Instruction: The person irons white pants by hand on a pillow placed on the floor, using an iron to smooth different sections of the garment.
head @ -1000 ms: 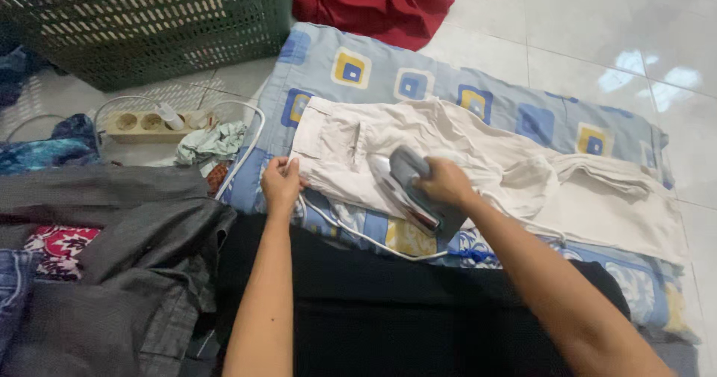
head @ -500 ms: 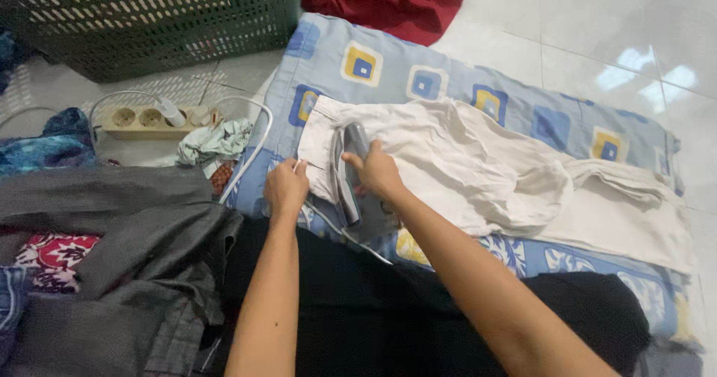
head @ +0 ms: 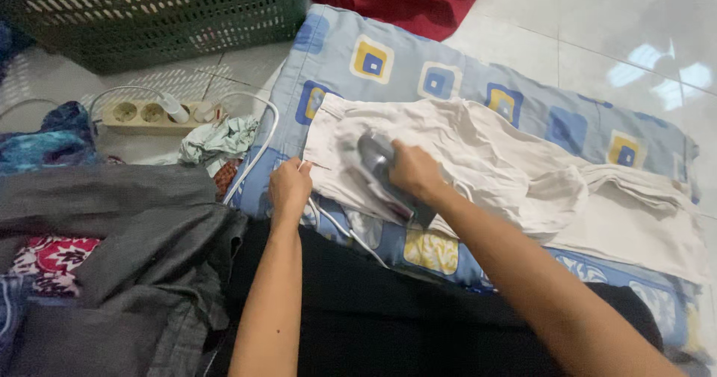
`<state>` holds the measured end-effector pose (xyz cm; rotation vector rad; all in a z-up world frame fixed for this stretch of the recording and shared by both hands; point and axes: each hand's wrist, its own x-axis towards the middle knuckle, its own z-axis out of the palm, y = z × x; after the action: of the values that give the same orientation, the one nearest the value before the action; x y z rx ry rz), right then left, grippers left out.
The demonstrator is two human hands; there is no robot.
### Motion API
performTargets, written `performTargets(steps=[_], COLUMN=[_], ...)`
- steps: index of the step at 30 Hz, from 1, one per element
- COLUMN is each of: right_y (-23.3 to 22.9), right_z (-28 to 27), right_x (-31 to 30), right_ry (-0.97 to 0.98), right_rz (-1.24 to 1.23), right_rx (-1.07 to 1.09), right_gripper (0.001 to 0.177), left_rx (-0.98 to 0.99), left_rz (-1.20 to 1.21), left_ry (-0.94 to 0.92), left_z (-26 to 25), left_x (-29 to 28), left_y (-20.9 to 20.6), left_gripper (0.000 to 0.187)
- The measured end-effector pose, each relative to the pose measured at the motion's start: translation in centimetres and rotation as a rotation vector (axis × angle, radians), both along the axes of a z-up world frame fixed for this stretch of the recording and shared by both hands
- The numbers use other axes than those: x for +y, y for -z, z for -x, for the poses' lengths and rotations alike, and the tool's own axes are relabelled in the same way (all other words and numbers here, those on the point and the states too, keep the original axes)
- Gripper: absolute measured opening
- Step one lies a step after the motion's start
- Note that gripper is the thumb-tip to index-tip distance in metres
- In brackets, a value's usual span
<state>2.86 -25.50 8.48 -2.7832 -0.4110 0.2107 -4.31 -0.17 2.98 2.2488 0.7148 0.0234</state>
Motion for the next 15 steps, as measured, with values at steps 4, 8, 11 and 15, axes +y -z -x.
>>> performTargets(steps=[4,8,11,15], right_y=[-2.0,-2.4,-3.2,-3.9], right_z=[-1.1,0.3,2.9,4.9], right_x=[0.4,-2.4,-5.5,-5.9], right_ry=[0.084,-0.121,-0.354,-0.342], right_rz=[0.042,-0.005,0.106,0.252], right_rx=[-0.009,0.063,0.199,0.169], right_gripper=[0.035,0.038,0.042,0.052], left_rx=[-0.102,-0.111,-0.069,-0.129], left_rz=[0.001,-0.019,0.08,-0.028], left_ry=[0.054,0.097,0.014,0.09], left_z=[0.1,-0.6,-0.6,-1.1], left_x=[0.7,1.6,1.7,1.9], left_y=[1.8,3.6,4.5,6.3], left_gripper=[0.033,0.032,0.029,0.033])
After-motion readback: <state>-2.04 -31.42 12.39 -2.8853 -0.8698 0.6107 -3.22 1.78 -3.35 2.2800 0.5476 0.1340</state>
